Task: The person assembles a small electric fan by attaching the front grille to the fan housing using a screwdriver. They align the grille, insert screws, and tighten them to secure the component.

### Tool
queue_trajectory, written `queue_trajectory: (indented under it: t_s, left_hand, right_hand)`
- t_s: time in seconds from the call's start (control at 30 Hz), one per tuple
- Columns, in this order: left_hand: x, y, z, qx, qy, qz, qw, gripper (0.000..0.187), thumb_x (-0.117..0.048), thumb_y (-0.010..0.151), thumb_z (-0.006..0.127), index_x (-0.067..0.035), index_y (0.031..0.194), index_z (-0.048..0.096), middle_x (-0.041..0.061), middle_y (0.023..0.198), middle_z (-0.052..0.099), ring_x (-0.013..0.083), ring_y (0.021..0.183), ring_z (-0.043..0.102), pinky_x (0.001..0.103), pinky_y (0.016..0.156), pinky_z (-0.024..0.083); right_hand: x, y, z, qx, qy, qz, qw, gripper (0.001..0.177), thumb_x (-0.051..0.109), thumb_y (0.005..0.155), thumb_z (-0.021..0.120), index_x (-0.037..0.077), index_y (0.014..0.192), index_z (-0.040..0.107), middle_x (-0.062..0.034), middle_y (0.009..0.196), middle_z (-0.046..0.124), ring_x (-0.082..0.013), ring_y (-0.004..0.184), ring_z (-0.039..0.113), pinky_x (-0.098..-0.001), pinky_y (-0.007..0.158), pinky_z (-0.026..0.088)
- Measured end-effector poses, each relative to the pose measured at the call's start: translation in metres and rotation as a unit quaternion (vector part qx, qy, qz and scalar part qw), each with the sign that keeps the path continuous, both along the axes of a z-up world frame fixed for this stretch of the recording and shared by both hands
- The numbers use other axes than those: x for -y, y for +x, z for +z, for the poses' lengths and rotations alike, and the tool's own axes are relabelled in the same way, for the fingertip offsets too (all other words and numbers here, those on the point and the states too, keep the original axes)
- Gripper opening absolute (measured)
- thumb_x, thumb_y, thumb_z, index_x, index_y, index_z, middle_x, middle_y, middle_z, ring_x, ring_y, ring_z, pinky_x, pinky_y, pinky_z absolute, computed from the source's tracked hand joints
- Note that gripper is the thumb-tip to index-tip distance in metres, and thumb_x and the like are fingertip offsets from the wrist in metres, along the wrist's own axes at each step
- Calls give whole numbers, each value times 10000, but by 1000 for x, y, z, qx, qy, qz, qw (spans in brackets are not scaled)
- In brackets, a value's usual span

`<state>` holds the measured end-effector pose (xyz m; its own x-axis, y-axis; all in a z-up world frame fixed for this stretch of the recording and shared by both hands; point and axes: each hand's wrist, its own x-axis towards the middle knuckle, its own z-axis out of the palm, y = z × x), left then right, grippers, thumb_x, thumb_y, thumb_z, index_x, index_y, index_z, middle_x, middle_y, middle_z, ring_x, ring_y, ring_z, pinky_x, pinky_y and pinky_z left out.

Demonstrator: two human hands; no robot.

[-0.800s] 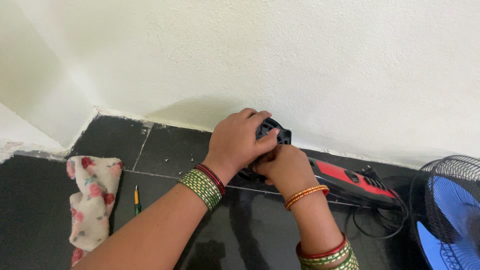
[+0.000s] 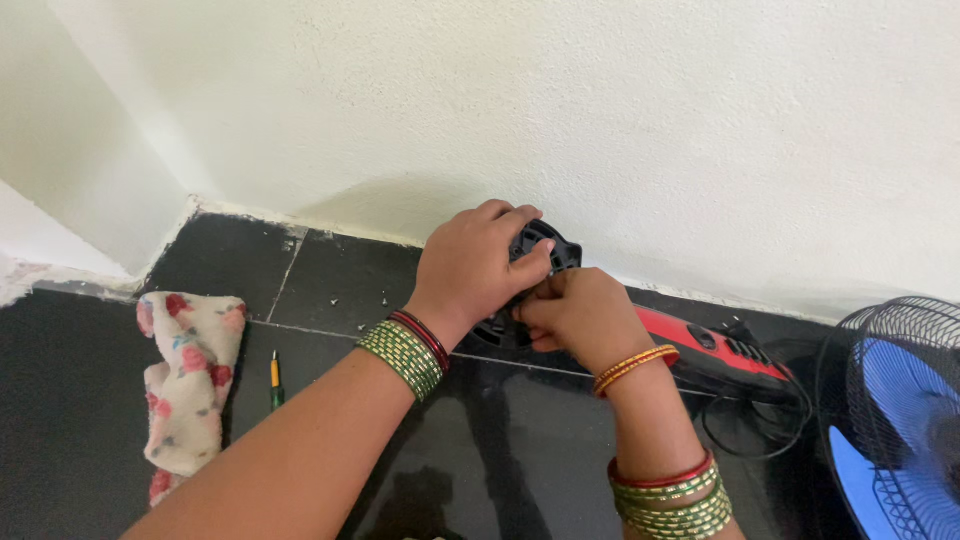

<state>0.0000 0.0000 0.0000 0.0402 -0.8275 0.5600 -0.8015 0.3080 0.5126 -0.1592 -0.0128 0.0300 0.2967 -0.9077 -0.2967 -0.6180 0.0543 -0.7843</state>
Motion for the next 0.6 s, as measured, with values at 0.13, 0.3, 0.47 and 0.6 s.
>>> queue_trajectory:
  t_s: [0.13,0.3,0.47,0.6]
  left_hand:
    - [-1,0,0,4,-9,3,1000,465,-429,900,641,-76,1185,740,133,1068,732,311,911,704,421,758,563]
    - [-4,-1,2,-3,-2,2,1000,467,-426,897,635,-81,1197,734,125,1062,734,306,905,704,413,751,567]
    - [-4,-1,3,0,4,4,1000,463,-428,898,636,-87,1195,734,122,1066,731,305,900,703,414,751,565]
    - [-4,-2,4,1,6,3,1000,458,-425,895,638,-91,1192,738,122,1062,728,309,909,700,418,756,561]
  right_hand:
    - [13,-7,-12,34,58,-6,998,216,117,808,744,-88,868,777,-124,756,742,-187,650,709,-336,611,643]
    - [22,-12,-29,54,98,1,994,186,111,829,706,-46,901,776,-104,789,740,-182,675,702,-337,618,639]
    - [16,-8,-25,55,71,18,996,183,107,823,714,-54,880,779,-98,743,719,-177,655,683,-329,604,628]
    - [8,-2,-13,-25,34,9,999,195,132,813,759,-59,849,776,-89,716,731,-160,653,694,-316,612,621]
